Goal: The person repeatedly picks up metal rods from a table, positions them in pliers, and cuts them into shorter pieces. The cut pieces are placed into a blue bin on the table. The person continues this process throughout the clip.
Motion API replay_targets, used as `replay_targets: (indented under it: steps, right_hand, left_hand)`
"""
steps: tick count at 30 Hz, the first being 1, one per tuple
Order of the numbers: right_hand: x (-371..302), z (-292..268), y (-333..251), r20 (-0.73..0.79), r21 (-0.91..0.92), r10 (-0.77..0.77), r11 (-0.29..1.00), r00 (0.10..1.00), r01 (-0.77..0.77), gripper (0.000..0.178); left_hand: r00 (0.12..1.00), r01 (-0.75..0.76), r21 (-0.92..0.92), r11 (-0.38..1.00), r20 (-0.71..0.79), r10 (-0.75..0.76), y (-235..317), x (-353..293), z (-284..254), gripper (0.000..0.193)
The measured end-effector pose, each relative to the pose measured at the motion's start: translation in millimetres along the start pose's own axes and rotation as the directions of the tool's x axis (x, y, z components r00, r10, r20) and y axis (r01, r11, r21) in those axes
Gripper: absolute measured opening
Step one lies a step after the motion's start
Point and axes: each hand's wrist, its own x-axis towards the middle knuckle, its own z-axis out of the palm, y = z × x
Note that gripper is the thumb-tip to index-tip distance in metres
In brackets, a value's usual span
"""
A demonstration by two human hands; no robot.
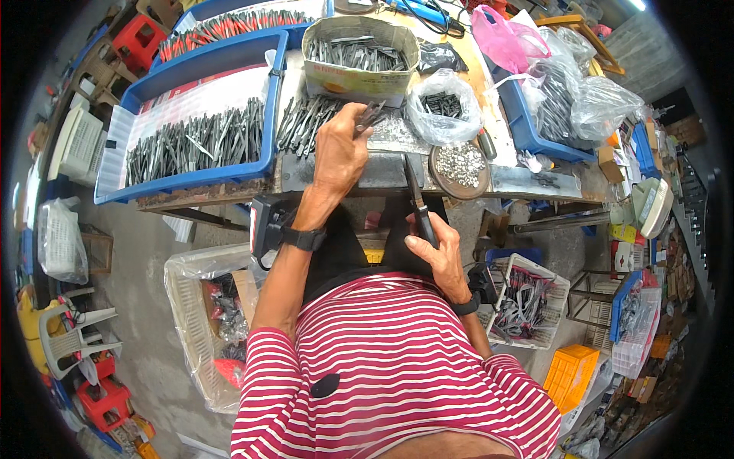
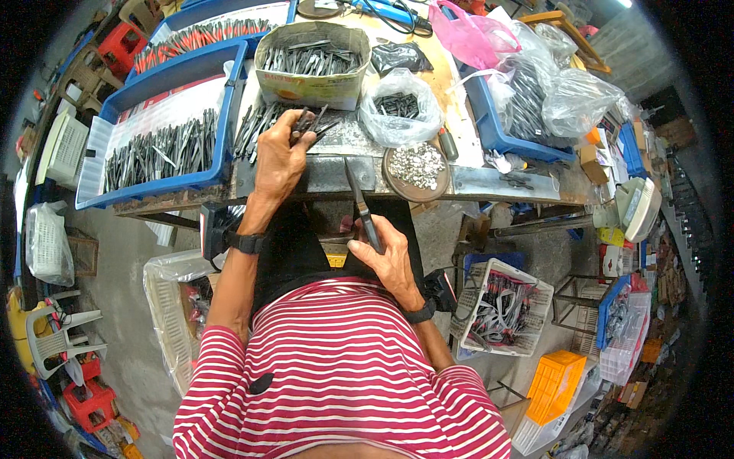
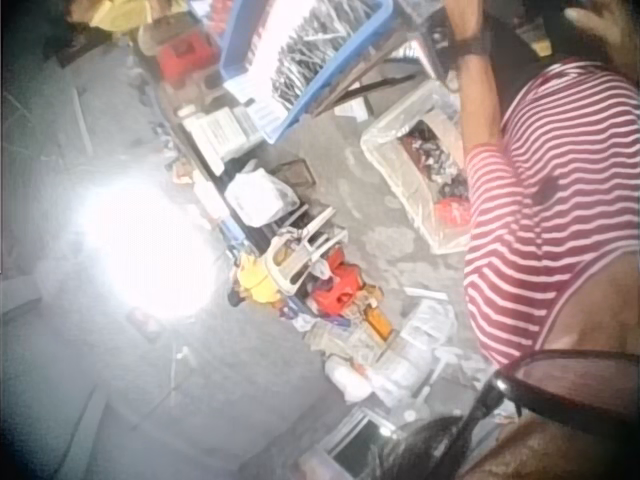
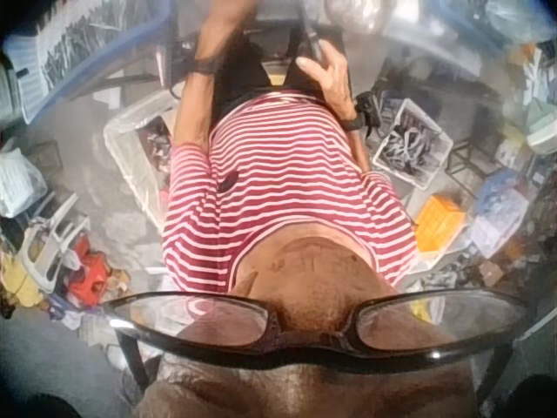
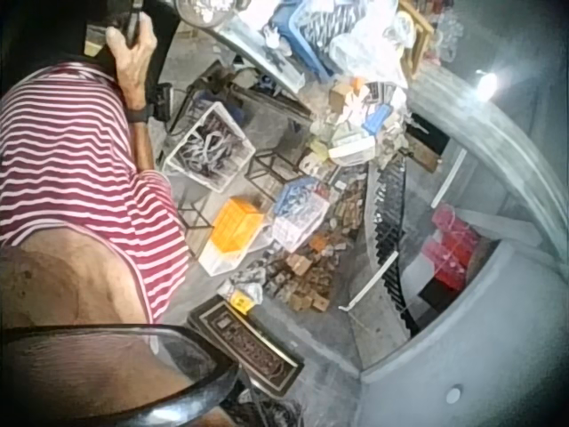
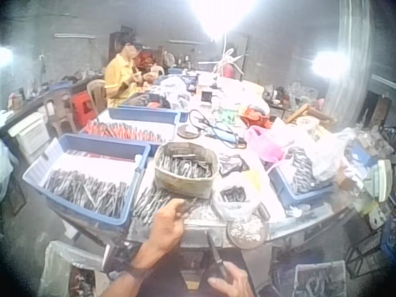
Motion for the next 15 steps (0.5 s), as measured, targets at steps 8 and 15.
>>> replay_targets:
  steps: [8, 15]
  right_hand:
    - [3, 7, -6, -0.112, -0.153, -0.127, 0.982, 0.986, 0.109, 0.044]
    - [6, 11, -10, -0.179, -0.412, -0.361, 0.872, 0.915, 0.263, 0.047]
  left_hand:
    - [0.845, 0.519, -0.715, 0.468, 0.346, -0.409, 27, -28, -17, 0.029]
    - [0.800, 0.570, -0.788, 0.233, 0.469, -0.373, 32, -40, -20, 0.019]
